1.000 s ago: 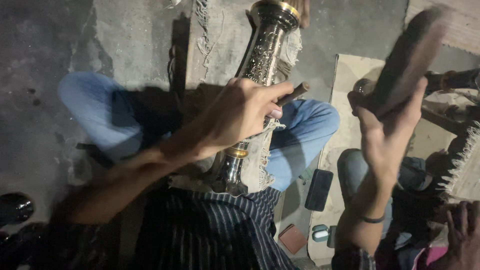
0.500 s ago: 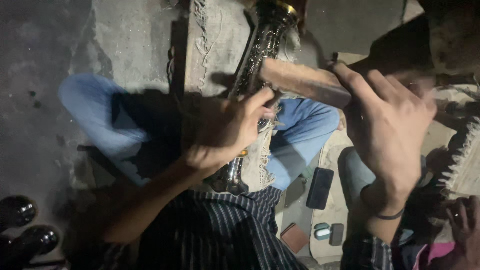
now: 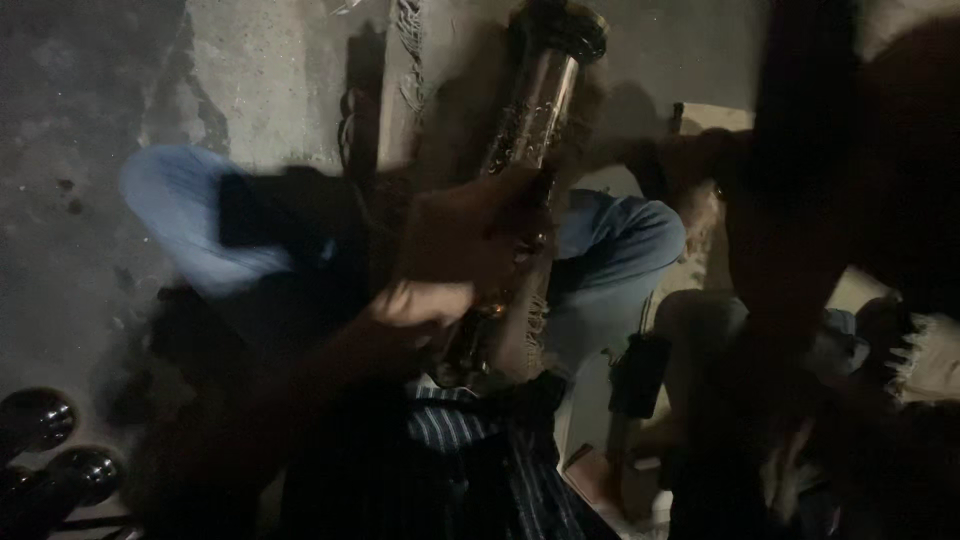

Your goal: The person sits cross-legged on the floor with an ornate brass vase braced against a cloth cushion on their lap. They hold a chisel against the vase surface and repeatedly strike it with a wooden mallet, working the chisel around different areas of the vase to cut a decorative pattern into the metal.

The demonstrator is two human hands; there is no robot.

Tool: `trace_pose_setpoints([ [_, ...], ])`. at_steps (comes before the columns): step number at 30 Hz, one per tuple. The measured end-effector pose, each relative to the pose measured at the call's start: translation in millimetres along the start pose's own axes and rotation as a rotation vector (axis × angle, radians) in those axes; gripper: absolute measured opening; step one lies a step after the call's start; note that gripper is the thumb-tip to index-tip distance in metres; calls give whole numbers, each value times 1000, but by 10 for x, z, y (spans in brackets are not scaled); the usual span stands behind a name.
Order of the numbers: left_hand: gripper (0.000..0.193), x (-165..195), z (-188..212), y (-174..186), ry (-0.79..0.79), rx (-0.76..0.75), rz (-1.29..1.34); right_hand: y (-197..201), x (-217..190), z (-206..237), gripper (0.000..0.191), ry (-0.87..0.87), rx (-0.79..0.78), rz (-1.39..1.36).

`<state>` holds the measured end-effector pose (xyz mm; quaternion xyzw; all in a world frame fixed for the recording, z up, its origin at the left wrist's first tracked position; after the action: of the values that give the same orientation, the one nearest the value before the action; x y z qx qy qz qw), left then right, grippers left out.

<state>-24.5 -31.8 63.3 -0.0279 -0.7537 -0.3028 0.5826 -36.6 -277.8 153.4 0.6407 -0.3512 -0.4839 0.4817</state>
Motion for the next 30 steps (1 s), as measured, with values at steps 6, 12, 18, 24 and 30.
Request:
trace_pose_setpoints([
  [6, 19, 2, -9, -43, 96, -92, 31, 67, -215, -189, 48, 52, -43, 151],
  [12, 28, -6, -116, -63, 12, -159, -25, 94, -351, -279, 63, 208, -32, 420],
  [18, 34, -29, -259, -105, -207, -175, 152, -68, -155, -199, 70, 137, -115, 328],
  [24, 38, -58, -413, -37, -275, -338, 193, -172, 98, 45, 47, -154, 26, -334],
  [30, 42, -26, -436, -24, -464, -265, 164, -261, 90, 243, 75, -131, 283, -697],
])
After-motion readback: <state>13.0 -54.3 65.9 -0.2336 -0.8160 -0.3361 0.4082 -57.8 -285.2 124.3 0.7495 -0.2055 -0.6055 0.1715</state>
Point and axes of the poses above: each hand's wrist, its own z-axis away from the middle knuckle, its own y-axis out of the back of the hand, x = y × z, the point moved 4 cm from there along -z, towards the middle knuckle, and after that the axes turned 10 degrees about -x, right-handed, at the moved point
